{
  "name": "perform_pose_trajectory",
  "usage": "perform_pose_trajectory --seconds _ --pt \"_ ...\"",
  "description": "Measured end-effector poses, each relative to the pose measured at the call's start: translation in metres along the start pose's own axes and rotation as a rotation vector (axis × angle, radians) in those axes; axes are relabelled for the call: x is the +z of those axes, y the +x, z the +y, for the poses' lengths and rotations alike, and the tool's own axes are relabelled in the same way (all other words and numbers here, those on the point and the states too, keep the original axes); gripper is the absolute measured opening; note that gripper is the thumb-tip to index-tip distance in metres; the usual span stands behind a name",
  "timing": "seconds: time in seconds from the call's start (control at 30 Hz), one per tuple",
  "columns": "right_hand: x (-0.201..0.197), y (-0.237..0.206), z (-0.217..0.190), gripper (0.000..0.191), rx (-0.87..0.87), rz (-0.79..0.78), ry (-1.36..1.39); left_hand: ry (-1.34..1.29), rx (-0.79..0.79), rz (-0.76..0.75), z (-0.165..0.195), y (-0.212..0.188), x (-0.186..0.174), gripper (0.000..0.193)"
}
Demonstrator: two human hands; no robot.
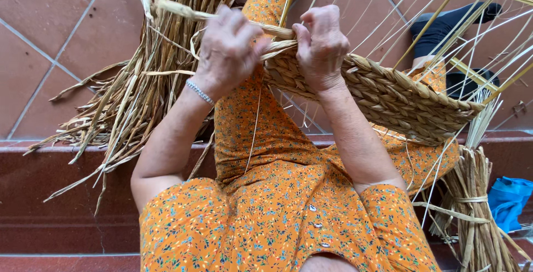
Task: The person weaves dried plant fibers into a basket using a wooden frame. They interlace the fibers by hand, periodically adjusting the tension and adding new strands to continue the weave.
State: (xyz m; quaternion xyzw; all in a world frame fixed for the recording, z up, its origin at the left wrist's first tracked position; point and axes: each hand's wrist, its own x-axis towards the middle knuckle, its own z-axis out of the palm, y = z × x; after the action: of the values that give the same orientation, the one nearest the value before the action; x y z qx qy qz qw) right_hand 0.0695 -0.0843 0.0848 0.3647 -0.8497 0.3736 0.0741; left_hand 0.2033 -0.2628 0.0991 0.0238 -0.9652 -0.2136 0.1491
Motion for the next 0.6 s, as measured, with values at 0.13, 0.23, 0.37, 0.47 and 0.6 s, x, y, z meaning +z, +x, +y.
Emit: perform_pose_trajectory --seconds 0.13,0.23,0.37,0.47,0.6 --pt "-0.008 0.002 -0.011 0.015 -0.242 -0.032 0.024 0.299 0.112 -0.086 0.013 -0.009 -0.009 0.007" --pt "-0.035 0.008 -0.016 0.019 -0.131 -0.217 0.211 0.025 0.016 -0.220 0.007 -0.001 -0.023 0.004" --pt "-0.051 0.015 -0.018 0.030 -0.238 -0.337 0.226 0.118 -0.130 -0.284 0.004 0.027 -0.050 0.016" --pt "-0.036 0.013 -0.017 0.017 -0.133 -0.261 0.219 0.354 0.101 0.160 0.012 0.042 -0.064 0.014" --pt "-0.017 0.007 -0.012 0.009 0.103 -0.169 0.344 0.332 0.278 0.355 0.027 0.042 -0.040 0.034"
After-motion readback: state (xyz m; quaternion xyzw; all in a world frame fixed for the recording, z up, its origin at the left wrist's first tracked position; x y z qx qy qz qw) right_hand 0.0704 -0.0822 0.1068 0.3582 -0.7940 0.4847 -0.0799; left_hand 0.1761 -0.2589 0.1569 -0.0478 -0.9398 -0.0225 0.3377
